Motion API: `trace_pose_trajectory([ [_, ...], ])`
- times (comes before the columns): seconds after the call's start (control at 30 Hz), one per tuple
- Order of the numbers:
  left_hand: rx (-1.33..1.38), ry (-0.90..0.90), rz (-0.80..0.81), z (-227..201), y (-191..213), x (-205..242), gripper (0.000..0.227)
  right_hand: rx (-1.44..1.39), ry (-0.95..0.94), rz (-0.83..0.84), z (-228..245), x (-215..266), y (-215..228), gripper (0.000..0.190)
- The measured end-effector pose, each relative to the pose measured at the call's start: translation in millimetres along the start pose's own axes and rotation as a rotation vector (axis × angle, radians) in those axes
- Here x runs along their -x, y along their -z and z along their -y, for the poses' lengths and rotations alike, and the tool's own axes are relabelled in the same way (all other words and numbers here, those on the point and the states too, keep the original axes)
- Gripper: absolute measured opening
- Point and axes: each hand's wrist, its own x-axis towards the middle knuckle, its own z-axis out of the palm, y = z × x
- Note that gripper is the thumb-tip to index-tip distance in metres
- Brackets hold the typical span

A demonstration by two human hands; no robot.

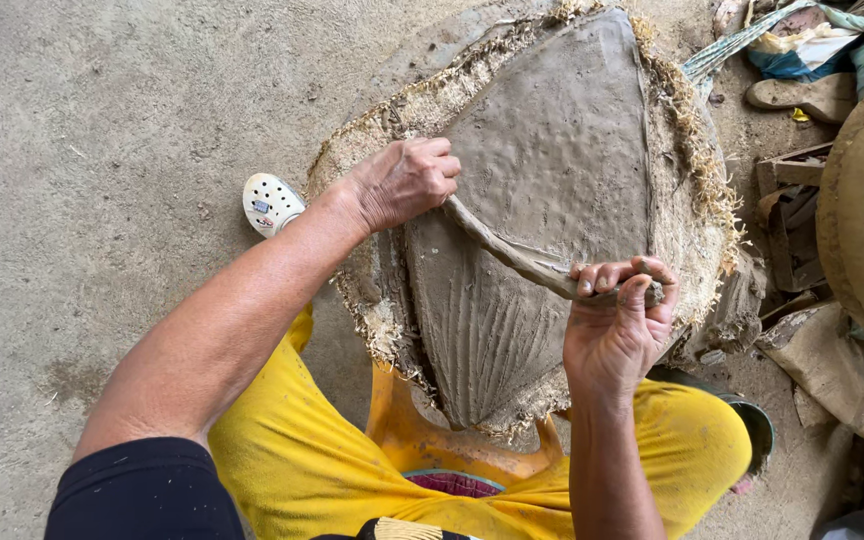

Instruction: The person manipulates a large slab of clay on a textured base, smoothing its surface by hand and then rolling out and attaching a thin coil of clay along the center crease.

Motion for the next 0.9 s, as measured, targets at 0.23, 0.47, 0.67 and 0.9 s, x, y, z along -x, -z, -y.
trace_pose_trajectory([
  [0.23, 0.183, 0.107, -0.188, -13.2, 13.2, 1.5, 0.021, -0.021, -0.016, 0.013, 4.7, -6.0, 7.5, 0.022],
  [0.47, 0.161, 0.185, 0.094, -31.8, 5.7, -0.8, 0.019, 0.051, -0.054, 0.011, 9.4, -12.4, 17.9, 0.022],
  [0.67, 0.302, 0.179, -0.296, -37.7, 10.1, 1.6, 0.024, 0.044, -0.102, 0.047, 14.2, -18.5, 24.0, 0.023],
  [0.9, 0.153, 0.182, -0.097, -50.0, -0.3, -5.3, 0.006, 0.044, -0.107, 0.034, 17.9, -18.4, 28.3, 0.021],
])
